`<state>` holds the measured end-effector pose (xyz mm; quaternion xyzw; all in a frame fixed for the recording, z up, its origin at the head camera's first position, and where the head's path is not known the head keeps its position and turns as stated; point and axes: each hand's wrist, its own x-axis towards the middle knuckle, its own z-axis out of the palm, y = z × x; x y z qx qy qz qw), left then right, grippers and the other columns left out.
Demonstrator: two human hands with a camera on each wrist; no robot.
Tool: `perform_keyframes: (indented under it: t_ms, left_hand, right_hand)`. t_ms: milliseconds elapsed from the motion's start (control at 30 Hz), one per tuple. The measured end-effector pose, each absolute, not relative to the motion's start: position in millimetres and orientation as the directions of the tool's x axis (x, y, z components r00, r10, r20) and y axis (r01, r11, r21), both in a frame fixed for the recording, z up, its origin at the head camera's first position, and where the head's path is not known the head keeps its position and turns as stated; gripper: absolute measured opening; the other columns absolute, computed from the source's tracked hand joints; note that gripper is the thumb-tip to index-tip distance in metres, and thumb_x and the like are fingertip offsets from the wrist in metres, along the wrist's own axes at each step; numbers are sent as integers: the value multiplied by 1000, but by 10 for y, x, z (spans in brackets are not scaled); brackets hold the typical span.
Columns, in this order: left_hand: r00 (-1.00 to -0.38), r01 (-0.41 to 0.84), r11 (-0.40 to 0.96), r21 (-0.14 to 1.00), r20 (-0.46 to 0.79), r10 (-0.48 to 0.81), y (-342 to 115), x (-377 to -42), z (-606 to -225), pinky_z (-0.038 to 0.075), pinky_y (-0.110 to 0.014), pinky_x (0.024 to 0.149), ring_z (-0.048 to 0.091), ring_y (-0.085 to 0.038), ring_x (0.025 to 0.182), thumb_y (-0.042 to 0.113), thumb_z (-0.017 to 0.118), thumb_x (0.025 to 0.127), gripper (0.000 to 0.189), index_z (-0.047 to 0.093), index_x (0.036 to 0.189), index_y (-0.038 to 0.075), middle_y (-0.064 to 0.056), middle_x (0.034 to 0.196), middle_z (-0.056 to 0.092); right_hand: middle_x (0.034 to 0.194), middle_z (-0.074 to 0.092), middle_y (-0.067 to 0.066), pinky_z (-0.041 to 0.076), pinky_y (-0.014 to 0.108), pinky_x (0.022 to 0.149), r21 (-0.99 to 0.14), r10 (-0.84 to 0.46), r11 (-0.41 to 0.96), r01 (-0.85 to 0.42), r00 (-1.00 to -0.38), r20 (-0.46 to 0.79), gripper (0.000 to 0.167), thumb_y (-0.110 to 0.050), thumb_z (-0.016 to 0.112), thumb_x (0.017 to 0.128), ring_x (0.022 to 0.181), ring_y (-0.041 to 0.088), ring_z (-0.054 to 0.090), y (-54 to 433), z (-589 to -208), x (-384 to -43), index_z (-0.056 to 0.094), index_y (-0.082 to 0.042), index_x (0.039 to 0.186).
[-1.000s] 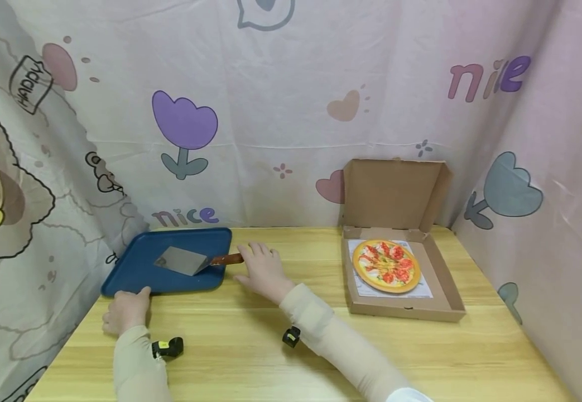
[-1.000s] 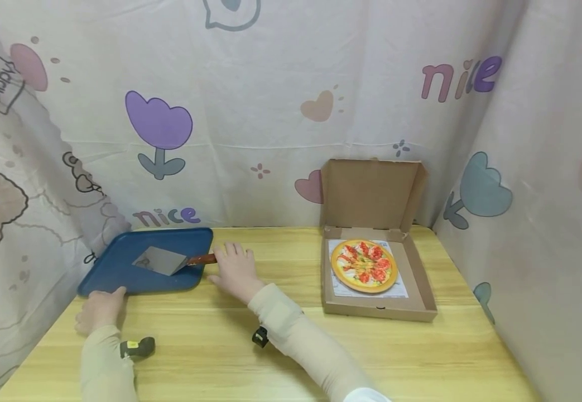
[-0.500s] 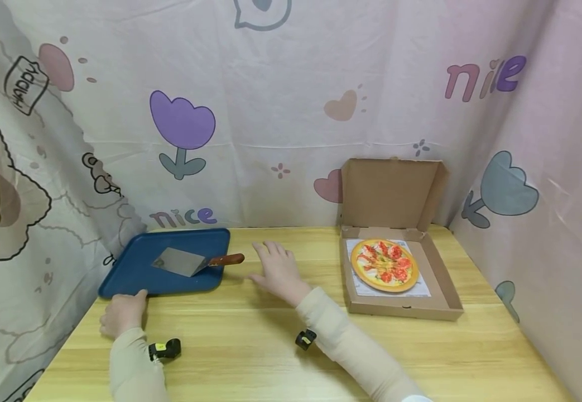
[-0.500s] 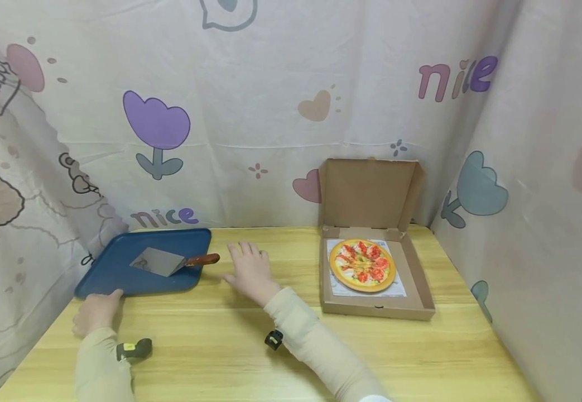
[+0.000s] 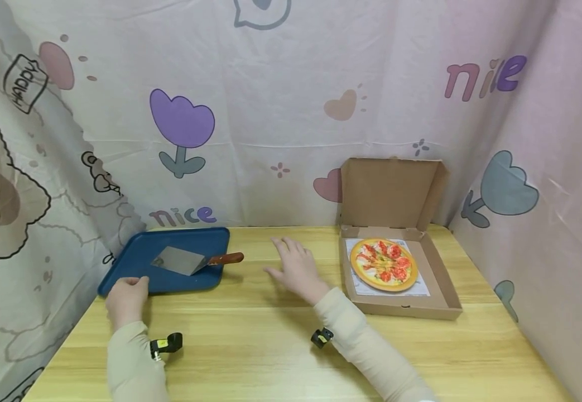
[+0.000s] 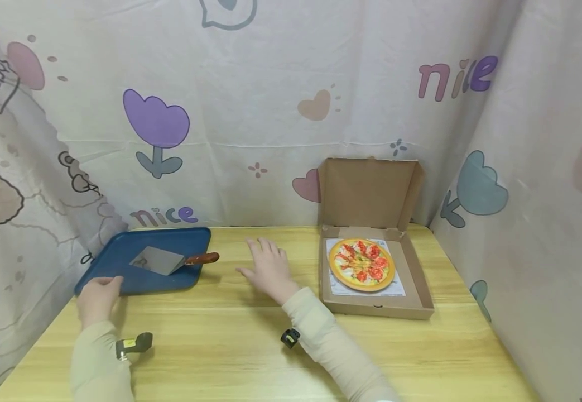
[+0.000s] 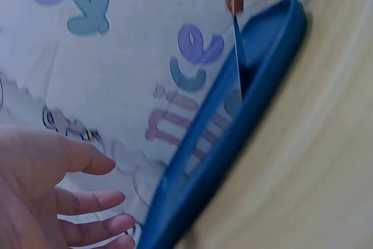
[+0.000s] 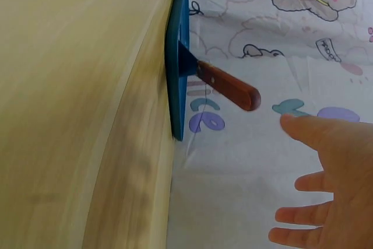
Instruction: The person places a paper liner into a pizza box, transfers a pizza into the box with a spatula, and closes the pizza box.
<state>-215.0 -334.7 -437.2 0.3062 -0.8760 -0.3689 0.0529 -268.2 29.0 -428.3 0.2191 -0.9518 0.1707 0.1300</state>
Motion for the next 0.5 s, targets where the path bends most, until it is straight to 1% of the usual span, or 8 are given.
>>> perform_keyframes:
  t_ms: [67, 200, 400, 500]
  left_hand:
    - [-816, -472, 550, 689, -105, -569, -3275, -2164, -4321, 35, -65, 97, 38, -54, 125, 43, 37, 100, 61, 46, 138, -4, -33, 139, 45]
    - [-826, -424, 576, 699, -38, -563, -3119, -2206, -4234, 36, -64, 100, 40, -53, 126, 44, 35, 101, 63, 43, 142, -4, -32, 140, 46]
    - [-841, -363, 611, 703, 36, -540, -2833, -2253, -4100, 39, -63, 98, 45, -50, 124, 51, 34, 101, 66, 43, 144, 2, -29, 139, 48]
    - [-862, -309, 638, 705, 76, -501, -2685, -2278, -4034, 37, -65, 99, 43, -49, 125, 53, 36, 101, 67, 41, 146, 4, -28, 141, 47]
  right_hand:
    - [147, 46, 15, 43, 53, 106, -284, -362, 844, -456, -873, 327, 77, -56, 60, 90, 135, 32, 45, 336, -4293, -2688, 34, -18, 151]
    - [148, 45, 15, 40, 55, 107, -325, -339, 836, -442, -882, 328, 71, -54, 55, 93, 136, 33, 44, 440, -4304, -2694, 35, -16, 150]
    - [149, 44, 14, 37, 57, 109, -364, -292, 838, -406, -898, 329, 68, -58, 45, 97, 137, 35, 43, 640, -4311, -2704, 37, -16, 150]
    - [147, 46, 15, 39, 57, 108, -370, -260, 843, -390, -898, 354, 66, -57, 45, 97, 135, 36, 45, 748, -4312, -2711, 39, -16, 149]
